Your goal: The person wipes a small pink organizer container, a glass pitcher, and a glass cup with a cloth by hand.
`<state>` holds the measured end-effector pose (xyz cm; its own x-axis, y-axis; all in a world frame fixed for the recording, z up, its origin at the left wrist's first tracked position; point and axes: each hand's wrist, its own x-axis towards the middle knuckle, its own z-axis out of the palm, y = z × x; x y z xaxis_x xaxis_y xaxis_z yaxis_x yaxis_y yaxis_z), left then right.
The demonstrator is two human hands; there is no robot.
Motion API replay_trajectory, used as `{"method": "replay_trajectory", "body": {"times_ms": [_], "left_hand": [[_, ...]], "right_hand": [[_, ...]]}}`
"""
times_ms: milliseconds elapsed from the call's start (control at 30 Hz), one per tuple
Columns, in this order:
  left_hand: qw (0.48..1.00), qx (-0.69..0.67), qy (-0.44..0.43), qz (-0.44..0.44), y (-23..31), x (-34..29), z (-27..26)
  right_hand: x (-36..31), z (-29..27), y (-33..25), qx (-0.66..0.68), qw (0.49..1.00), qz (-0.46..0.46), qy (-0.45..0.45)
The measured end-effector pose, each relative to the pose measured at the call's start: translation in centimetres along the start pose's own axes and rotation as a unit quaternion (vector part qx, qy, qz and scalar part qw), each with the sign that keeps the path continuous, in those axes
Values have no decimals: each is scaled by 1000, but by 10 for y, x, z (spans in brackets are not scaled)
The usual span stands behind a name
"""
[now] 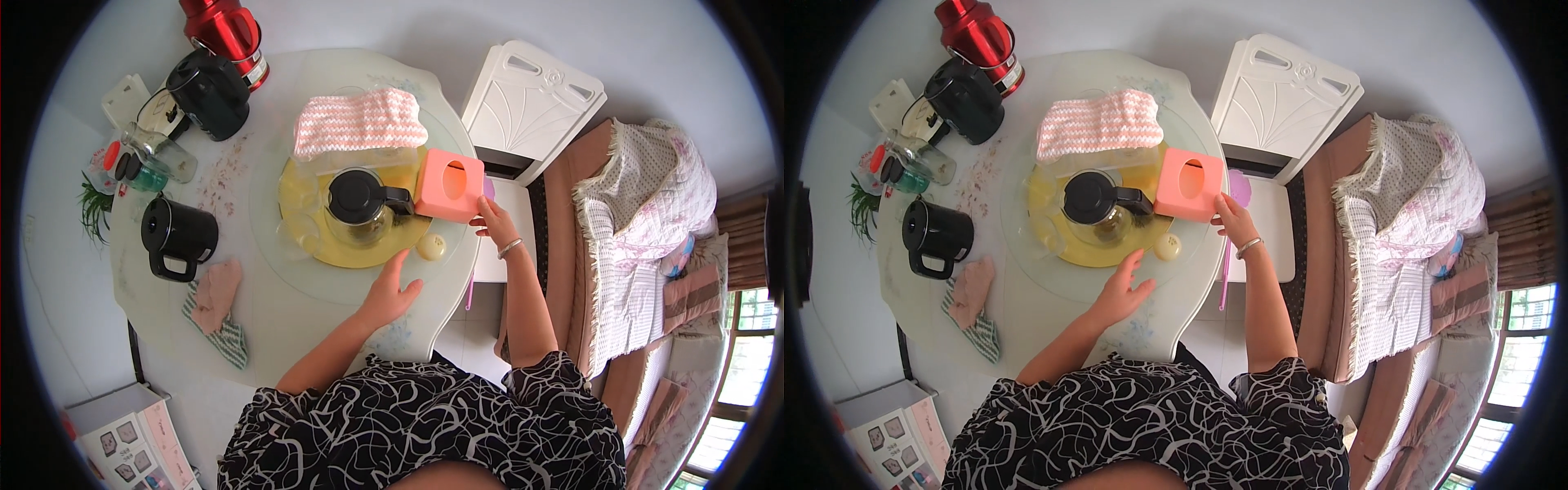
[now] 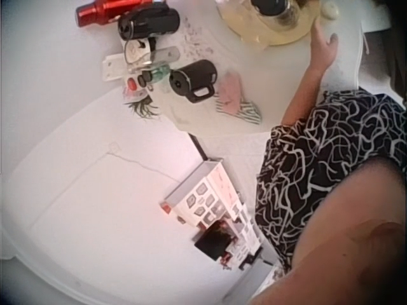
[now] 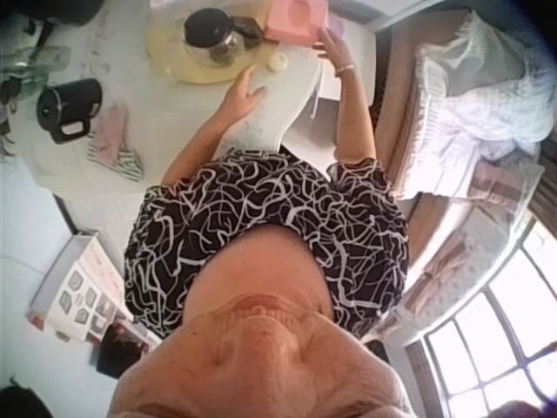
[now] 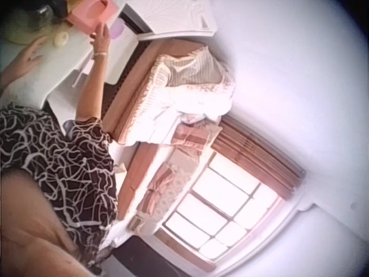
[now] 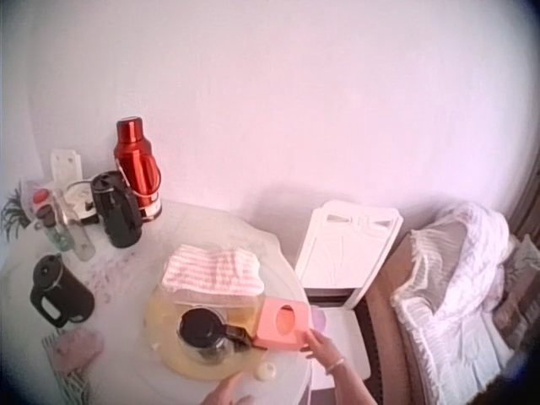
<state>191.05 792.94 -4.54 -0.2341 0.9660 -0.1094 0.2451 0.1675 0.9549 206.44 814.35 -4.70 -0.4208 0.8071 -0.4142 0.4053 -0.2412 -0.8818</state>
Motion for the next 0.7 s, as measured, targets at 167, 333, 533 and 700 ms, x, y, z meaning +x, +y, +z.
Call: {"method": "replay_trajectory", "body": {"times_ms": [167, 333, 533, 700], "left_hand": [[998, -6, -28, -61, 4, 1, -4], [999, 9, -20, -48, -13, -1, 1], [999, 34, -20, -23, -19, -1, 3], [999, 30, -16, -36, -15, 0, 1]], "right_hand": [[2, -6, -8, -13, 1000, 14, -11], [7, -16, -17, -27, 998, 36, -46], [-5, -5, -28, -18, 997, 43, -59], [-14, -6, -23, -61, 997, 35, -35]]}}
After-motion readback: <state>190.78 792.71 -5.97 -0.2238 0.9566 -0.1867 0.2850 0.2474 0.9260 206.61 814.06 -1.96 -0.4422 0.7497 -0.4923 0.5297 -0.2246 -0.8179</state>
